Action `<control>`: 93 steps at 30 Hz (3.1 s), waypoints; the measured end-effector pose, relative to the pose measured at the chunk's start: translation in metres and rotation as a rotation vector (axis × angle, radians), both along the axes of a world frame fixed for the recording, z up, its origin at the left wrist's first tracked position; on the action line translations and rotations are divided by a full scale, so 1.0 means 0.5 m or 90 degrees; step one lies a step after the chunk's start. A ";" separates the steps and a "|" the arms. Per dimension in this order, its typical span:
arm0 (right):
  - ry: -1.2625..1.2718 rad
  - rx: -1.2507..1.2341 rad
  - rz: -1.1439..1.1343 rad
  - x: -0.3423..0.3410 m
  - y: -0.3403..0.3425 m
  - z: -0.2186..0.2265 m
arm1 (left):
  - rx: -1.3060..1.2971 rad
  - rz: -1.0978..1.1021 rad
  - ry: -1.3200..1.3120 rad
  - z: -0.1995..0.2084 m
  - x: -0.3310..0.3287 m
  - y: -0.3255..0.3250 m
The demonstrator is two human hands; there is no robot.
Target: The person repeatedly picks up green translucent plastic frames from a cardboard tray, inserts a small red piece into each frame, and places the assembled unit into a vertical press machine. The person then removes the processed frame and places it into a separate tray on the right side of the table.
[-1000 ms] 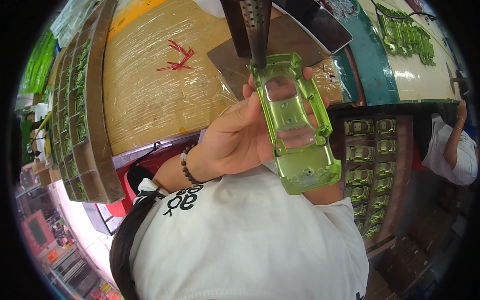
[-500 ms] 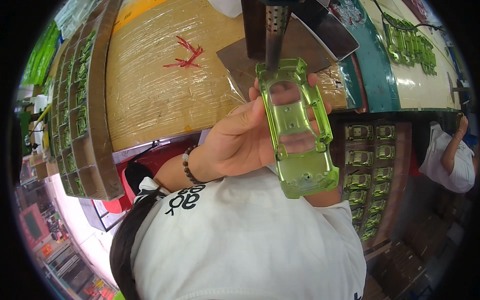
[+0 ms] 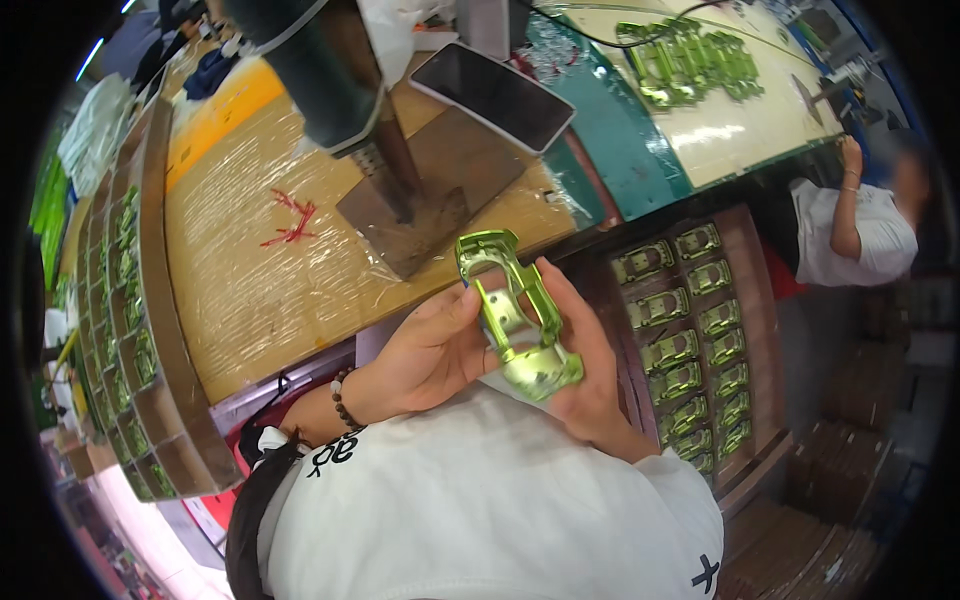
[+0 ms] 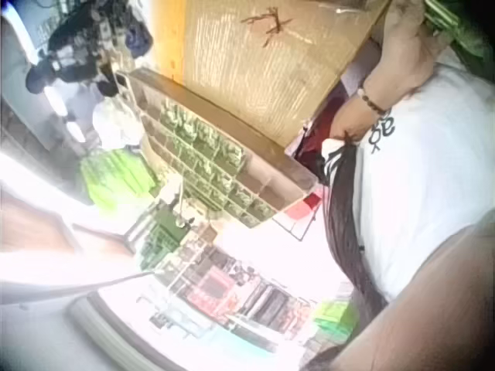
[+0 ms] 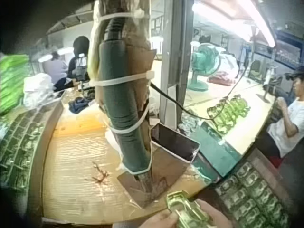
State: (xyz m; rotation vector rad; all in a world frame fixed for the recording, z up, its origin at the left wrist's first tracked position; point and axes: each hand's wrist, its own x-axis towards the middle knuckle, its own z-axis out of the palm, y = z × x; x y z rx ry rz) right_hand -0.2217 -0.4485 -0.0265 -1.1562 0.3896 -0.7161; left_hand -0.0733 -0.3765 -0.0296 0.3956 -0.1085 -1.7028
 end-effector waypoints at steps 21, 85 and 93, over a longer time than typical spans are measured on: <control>0.536 -0.966 -0.386 0.110 -0.532 -0.038 | -0.258 -0.089 -1.071 0.074 0.107 0.171; 0.091 -1.349 0.100 0.427 0.088 0.018 | -0.116 0.554 0.021 -0.023 0.162 0.289; 0.121 -1.249 0.202 0.391 0.075 0.048 | -0.146 0.480 0.109 -0.036 0.156 0.293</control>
